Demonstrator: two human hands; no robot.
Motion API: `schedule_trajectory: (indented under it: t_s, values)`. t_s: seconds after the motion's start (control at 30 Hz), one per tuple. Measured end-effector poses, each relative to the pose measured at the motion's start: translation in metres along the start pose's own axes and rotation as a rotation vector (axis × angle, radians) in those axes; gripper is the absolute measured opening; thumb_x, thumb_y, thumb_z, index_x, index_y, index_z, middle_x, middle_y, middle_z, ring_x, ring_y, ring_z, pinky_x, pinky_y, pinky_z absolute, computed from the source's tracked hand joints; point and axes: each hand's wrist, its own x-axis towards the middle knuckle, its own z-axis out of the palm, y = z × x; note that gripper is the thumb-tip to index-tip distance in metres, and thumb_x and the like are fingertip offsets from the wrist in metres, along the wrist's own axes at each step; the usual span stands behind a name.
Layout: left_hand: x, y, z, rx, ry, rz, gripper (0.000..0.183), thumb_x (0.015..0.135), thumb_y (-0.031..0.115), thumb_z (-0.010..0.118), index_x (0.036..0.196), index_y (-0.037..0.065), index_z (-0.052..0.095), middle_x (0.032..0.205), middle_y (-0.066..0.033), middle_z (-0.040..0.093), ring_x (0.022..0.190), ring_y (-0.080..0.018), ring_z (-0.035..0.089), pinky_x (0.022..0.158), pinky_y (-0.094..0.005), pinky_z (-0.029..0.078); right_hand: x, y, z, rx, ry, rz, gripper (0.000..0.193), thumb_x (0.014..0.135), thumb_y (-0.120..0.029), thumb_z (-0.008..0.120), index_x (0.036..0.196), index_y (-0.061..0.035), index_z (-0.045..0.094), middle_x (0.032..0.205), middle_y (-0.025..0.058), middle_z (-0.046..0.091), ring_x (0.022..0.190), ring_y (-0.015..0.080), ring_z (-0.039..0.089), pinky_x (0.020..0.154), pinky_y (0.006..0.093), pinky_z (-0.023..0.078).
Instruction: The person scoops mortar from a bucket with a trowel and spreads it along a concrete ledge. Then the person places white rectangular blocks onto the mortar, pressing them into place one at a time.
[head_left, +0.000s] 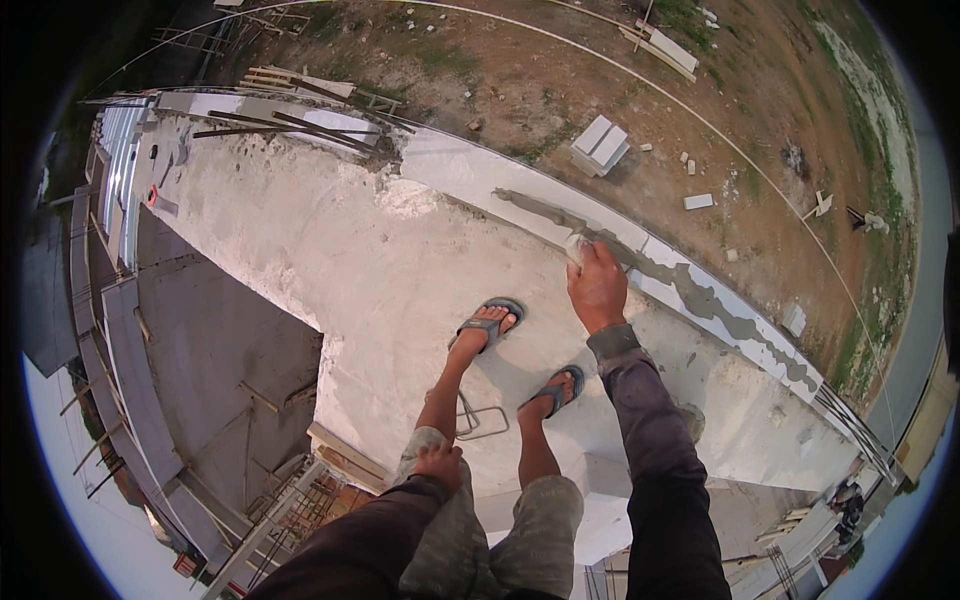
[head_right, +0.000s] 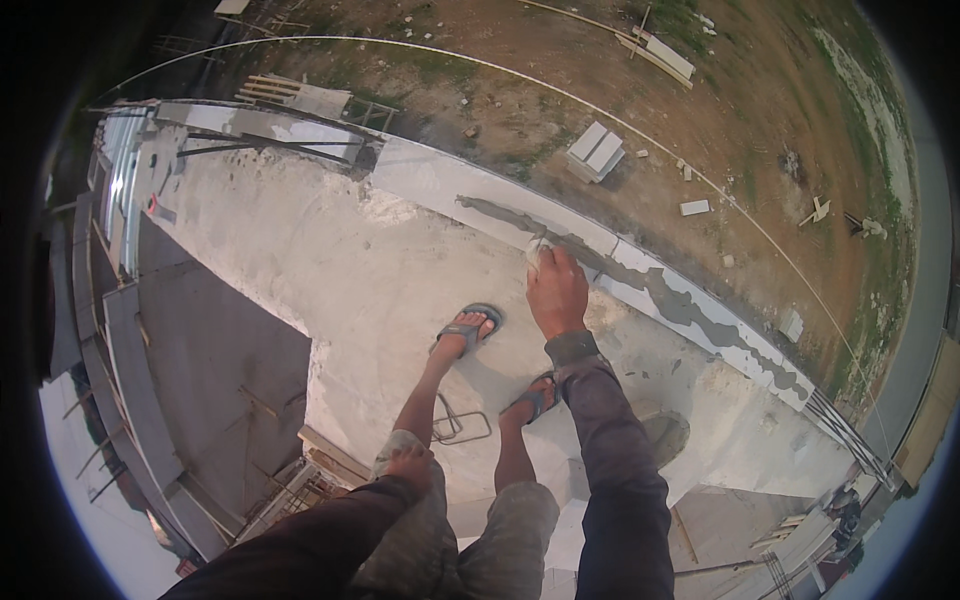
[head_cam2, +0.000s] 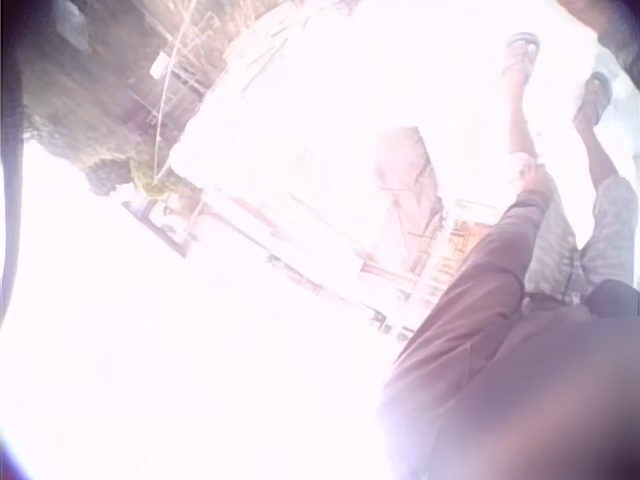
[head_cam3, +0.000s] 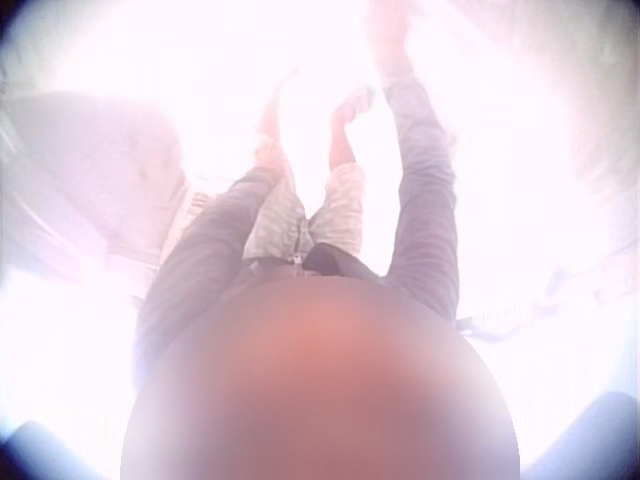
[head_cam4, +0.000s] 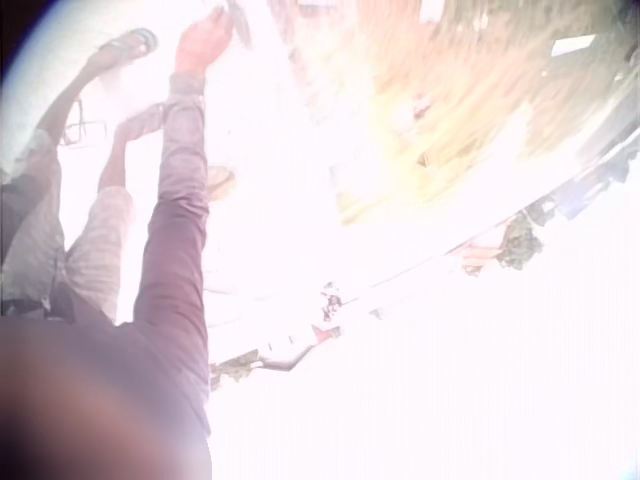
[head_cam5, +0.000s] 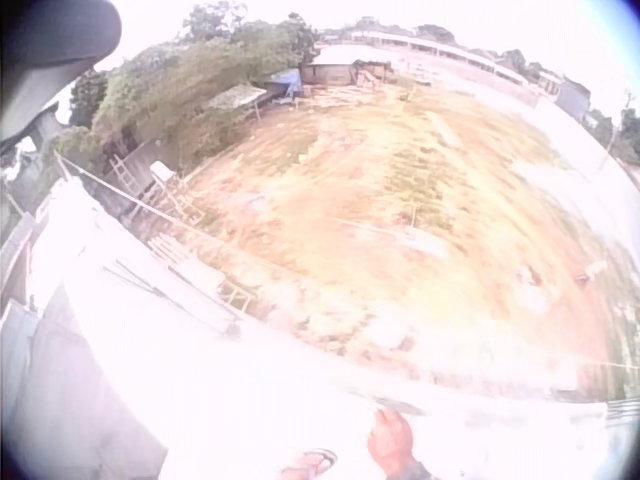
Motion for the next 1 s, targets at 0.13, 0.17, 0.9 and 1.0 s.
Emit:
schedule_trajectory:
  t_s: [0.13, 0.17, 0.9, 1.0]
  values:
    - [0.001, -0.002, 0.0, -0.016, -0.044, -0.025, 0.035, 0.078, 0.026, 0.064, 0.111, 0.013, 0.064, 0.116, -0.0102, 0.06, 0.116, -0.0282, 0.056, 0.097, -0.0507, 0.039, 0.012, -0.02, 0.015, 0.027, -0.011, -0.028, 0.035, 0.079, -0.014, 0.073, 0.11, -0.0015, 0.064, 0.102, 0.0131, 0.06, 0.097, 0.0336, 0.061, 0.081, 0.0443, 0.051]
    - [0.001, -0.005, 0.0, -0.011, -0.052, -0.018, 0.037, 0.079, 0.027, 0.064, 0.113, 0.013, 0.063, 0.117, -0.0106, 0.06, 0.118, -0.0277, 0.055, 0.098, -0.05, 0.039, 0.012, -0.021, 0.018, 0.055, 0.001, -0.043, 0.035, 0.079, -0.014, 0.073, 0.11, -0.0012, 0.064, 0.103, 0.013, 0.06, 0.098, 0.0334, 0.061, 0.081, 0.0441, 0.051]
    - [0.018, 0.01, -0.04, 0.375, -0.235, -0.05, 0.034, 0.079, 0.027, 0.066, 0.107, 0.007, 0.067, 0.118, -0.0133, 0.059, 0.115, -0.0337, 0.057, 0.1, -0.0508, 0.04, -0.466, 0.304, 0.022, -0.047, -0.124, 1.635, 0.03, 0.086, -0.026, 0.061, 0.102, -0.0024, 0.07, 0.106, 0.0222, 0.07, 0.103, 0.0378, 0.068, 0.091, 0.0487, 0.053]
    - [0.013, 0.014, -0.042, 0.366, -0.148, 0.03, 0.027, 0.082, 0.024, 0.065, 0.104, 0.009, 0.065, 0.116, -0.0117, 0.06, 0.113, -0.0333, 0.057, 0.099, -0.0511, 0.04, -0.467, 0.346, 0.071, -0.002, -0.023, 1.633, 0.031, 0.085, -0.028, 0.06, 0.097, -0.0031, 0.073, 0.105, 0.0218, 0.071, 0.105, 0.0385, 0.067, 0.091, 0.0492, 0.053]
